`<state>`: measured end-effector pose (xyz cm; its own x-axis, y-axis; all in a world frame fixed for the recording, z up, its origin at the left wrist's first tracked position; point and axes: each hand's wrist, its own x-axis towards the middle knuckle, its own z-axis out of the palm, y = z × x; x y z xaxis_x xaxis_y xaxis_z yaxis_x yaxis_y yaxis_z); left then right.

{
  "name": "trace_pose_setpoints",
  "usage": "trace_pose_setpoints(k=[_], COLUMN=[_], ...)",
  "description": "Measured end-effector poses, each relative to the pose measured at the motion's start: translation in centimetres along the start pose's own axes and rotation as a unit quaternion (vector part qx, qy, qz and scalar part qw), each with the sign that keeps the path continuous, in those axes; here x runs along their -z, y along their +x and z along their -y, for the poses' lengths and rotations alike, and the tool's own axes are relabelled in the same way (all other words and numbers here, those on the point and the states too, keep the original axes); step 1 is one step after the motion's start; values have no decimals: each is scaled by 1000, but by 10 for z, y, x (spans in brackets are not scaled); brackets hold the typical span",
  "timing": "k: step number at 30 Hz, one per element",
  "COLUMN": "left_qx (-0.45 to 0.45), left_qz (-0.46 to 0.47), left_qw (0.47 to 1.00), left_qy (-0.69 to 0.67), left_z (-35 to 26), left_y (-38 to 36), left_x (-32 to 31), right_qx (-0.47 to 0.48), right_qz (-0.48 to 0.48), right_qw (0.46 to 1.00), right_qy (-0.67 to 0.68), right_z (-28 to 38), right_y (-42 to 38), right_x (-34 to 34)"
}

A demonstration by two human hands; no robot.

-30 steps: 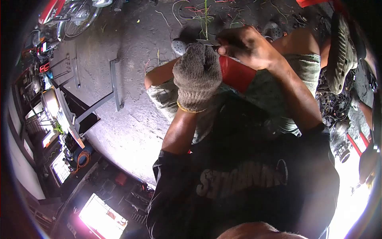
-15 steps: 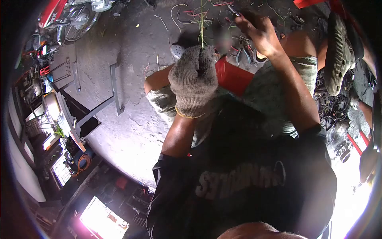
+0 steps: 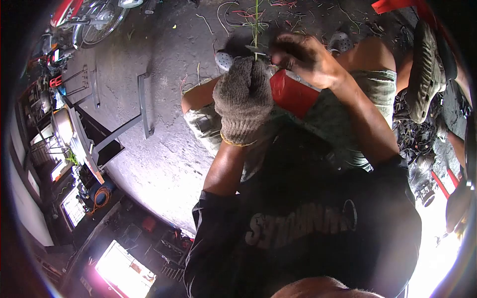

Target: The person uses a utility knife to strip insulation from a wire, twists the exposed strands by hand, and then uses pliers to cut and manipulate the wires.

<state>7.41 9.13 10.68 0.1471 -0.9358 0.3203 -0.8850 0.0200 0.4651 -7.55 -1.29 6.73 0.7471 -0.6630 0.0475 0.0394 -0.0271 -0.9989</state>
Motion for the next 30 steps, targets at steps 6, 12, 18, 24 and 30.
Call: trace_pose_setpoints(k=[6, 12, 18, 24, 30], left_qx=[-29, -19, -81, -54, -6], left_qz=[31, 43, 12, 17, 8], left_qw=[996, 995, 993, 998, 999], left_qy=[75, 86, 84, 31, -45], left_z=[-2, 4, 1, 8, -7], left_y=[0, -6, -2, -4, 4], left_x=[-4, -7, -6, -11, -8], right_qx=[-8, 16, 22, -24, -33], right_qz=[1, -1, 11, -51, -230], right_qw=[995, 993, 994, 982, 951], right_qy=[-95, -113, -109, -179, -203], right_z=[20, 24, 21, 4, 15], right_y=[-1, -3, -3, -5, -10], right_x=[1, 3, 2, 7, 47])
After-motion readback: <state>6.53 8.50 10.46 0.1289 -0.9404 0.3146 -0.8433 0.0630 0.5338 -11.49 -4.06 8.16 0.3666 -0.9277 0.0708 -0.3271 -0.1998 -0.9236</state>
